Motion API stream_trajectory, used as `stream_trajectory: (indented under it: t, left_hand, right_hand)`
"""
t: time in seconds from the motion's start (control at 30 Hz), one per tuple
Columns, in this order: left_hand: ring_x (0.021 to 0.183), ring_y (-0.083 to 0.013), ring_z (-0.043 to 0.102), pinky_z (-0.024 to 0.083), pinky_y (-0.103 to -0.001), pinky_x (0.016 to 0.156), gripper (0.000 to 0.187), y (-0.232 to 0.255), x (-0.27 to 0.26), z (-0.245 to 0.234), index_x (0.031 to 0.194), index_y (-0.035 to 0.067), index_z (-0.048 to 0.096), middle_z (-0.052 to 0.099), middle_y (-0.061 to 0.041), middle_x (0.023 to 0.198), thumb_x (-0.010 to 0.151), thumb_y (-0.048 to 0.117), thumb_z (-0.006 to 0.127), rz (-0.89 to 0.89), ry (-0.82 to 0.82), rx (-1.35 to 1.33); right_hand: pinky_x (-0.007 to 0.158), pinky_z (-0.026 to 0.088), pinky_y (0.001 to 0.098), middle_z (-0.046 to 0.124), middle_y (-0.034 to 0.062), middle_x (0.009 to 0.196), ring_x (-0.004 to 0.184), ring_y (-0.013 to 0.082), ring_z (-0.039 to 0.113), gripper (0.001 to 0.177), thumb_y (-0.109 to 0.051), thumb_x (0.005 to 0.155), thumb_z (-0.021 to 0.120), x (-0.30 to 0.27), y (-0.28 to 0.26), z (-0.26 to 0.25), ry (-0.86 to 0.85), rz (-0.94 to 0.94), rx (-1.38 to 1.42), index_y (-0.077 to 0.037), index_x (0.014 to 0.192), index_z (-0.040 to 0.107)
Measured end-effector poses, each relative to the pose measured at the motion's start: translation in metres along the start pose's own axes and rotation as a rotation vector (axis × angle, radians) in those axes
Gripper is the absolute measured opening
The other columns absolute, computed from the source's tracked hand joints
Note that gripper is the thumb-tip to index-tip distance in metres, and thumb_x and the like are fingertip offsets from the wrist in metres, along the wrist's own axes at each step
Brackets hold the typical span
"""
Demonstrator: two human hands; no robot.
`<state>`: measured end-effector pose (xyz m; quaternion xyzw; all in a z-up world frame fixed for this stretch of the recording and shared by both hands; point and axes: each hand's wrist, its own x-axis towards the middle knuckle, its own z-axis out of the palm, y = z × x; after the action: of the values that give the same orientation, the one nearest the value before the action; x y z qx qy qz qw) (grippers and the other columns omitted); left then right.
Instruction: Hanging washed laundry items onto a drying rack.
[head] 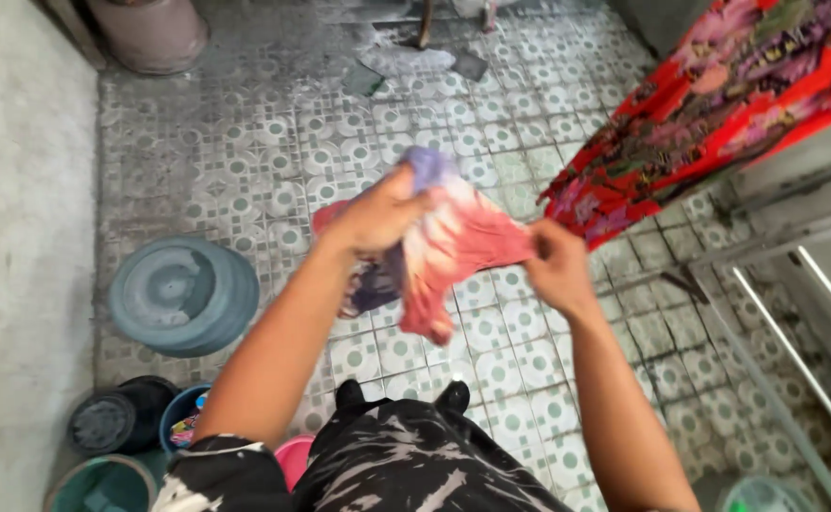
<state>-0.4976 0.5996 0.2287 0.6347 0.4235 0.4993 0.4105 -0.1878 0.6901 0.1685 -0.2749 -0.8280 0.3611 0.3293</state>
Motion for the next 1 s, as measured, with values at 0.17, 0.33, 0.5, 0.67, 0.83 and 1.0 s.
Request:
stream_trajectory:
  t: [0.17,0.33,0.5,0.67,0.83,1.0]
  left_hand:
    - [0.09,-0.0109,0.066,0.056,-0.03,0.085,0.037,0.037,-0.009,-0.038,0.111,-0.001,0.069,0.074,-0.001,0.099,0.102,0.034,0.063,-0.222,0.29,0.087]
    - [0.083,-0.0098,0.065,0.056,-0.029,0.079,0.027,0.052,-0.007,-0.038,0.104,0.001,0.07,0.073,-0.001,0.095,0.1,0.027,0.069,-0.195,0.467,-0.089]
    - [0.085,-0.0103,0.068,0.057,-0.028,0.081,0.017,0.061,-0.01,-0.055,0.104,0.002,0.069,0.074,-0.001,0.096,0.097,0.017,0.073,-0.09,0.599,-0.056]
    - [0.089,-0.017,0.07,0.058,-0.034,0.085,0.012,0.072,-0.01,-0.067,0.106,0.0,0.066,0.073,-0.008,0.101,0.098,0.009,0.067,-0.116,0.68,-0.452]
    - [0.108,-0.0225,0.068,0.056,-0.04,0.102,0.029,0.079,0.019,0.002,0.122,-0.001,0.054,0.066,-0.013,0.117,0.096,-0.003,0.065,0.088,0.46,-0.714]
    - [0.119,-0.0254,0.063,0.055,-0.042,0.103,0.07,0.099,0.044,0.086,0.151,0.005,0.022,0.058,-0.017,0.131,0.093,0.0,0.062,0.012,0.202,-0.631]
  right_hand:
    - [0.06,0.041,0.0223,0.06,-0.0042,0.08,0.07,0.0022,0.051,0.007,0.002,0.089,0.066,0.023,-0.033,-0.049,0.21,0.089,0.215,0.001,0.096,0.064]
    - [0.057,0.039,0.0225,0.061,-0.0029,0.075,0.066,0.0034,0.051,0.014,-0.005,0.098,0.059,0.042,-0.03,-0.078,0.177,0.013,0.27,0.003,0.091,0.067]
    - [0.056,0.039,0.0223,0.065,-0.0008,0.075,0.063,0.0048,0.054,0.026,-0.013,0.103,0.053,0.049,-0.015,-0.103,0.221,0.005,0.425,0.006,0.099,0.072]
    - [0.062,0.043,0.0253,0.066,0.0043,0.078,0.068,0.0104,0.057,0.026,-0.015,0.107,0.054,0.042,-0.01,-0.13,0.293,0.023,0.25,0.005,0.098,0.07]
    - [0.084,0.052,0.0405,0.065,0.0172,0.111,0.099,0.0312,0.063,0.032,-0.004,0.085,0.063,0.052,-0.094,-0.123,0.402,-0.225,-0.432,0.002,0.116,0.065]
    - [0.099,0.054,0.0456,0.062,0.0162,0.127,0.119,0.0313,0.064,0.049,-0.012,0.083,0.079,0.048,-0.151,-0.076,0.273,-0.477,-0.224,0.001,0.126,0.06]
